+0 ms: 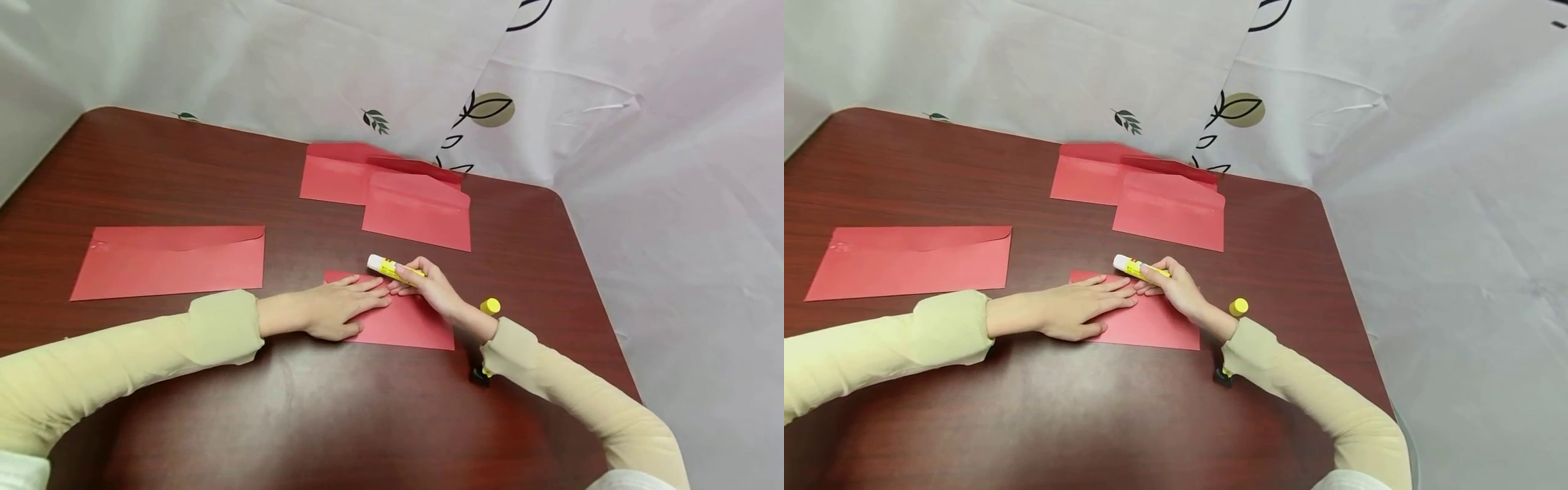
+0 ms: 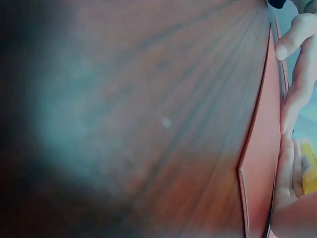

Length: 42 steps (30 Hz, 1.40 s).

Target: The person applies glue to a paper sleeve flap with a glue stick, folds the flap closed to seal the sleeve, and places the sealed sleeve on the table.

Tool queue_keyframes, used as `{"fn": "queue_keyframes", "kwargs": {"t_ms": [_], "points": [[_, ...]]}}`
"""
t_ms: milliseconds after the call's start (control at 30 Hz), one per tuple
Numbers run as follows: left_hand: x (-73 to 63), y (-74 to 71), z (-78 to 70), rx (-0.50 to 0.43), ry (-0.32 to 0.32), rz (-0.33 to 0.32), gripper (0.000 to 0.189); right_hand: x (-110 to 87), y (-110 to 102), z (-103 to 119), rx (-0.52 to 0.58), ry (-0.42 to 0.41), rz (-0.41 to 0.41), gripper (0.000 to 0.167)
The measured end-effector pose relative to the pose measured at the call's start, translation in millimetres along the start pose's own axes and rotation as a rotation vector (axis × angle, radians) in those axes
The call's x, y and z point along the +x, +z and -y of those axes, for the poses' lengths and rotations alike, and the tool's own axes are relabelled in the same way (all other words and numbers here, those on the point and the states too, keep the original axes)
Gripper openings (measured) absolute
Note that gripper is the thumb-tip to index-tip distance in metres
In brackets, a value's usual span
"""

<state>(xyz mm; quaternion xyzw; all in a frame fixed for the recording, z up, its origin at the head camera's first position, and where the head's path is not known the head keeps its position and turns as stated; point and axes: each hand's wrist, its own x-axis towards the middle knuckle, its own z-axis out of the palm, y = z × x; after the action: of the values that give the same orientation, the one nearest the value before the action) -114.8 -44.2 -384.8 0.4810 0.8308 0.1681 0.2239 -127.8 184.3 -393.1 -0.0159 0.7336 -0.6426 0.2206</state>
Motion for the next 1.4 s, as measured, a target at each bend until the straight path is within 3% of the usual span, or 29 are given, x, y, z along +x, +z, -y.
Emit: {"fn": "queue_keyframes", "kwargs": {"t_ms": [400, 700, 967, 1400], "points": [[2.2, -0.1, -2.0, 0.053, 0.013, -0.007, 0.059, 3.4, -1.6, 1.3, 0.036, -0.018, 0.105, 0.011], [2.1, 1.2, 3.1, 0.085, 0.073, -0.021, 0.059, 3.9, -4.2, 0.3, 0.013, -0.021, 0.152, 0.004], [-1.0, -6.2, 5.2, 0.15, 0.064, 0.017, 0.062, 6.8, -3.8, 0.5, 0.006, -0.036, 0.178, 0.006], [-16.2, -3.5, 13.9, 0.094, 0.019, 0.001, 0.067, 6.3, -5.8, -1.0, 0.002, -0.056, 0.197, 0.008]]}}
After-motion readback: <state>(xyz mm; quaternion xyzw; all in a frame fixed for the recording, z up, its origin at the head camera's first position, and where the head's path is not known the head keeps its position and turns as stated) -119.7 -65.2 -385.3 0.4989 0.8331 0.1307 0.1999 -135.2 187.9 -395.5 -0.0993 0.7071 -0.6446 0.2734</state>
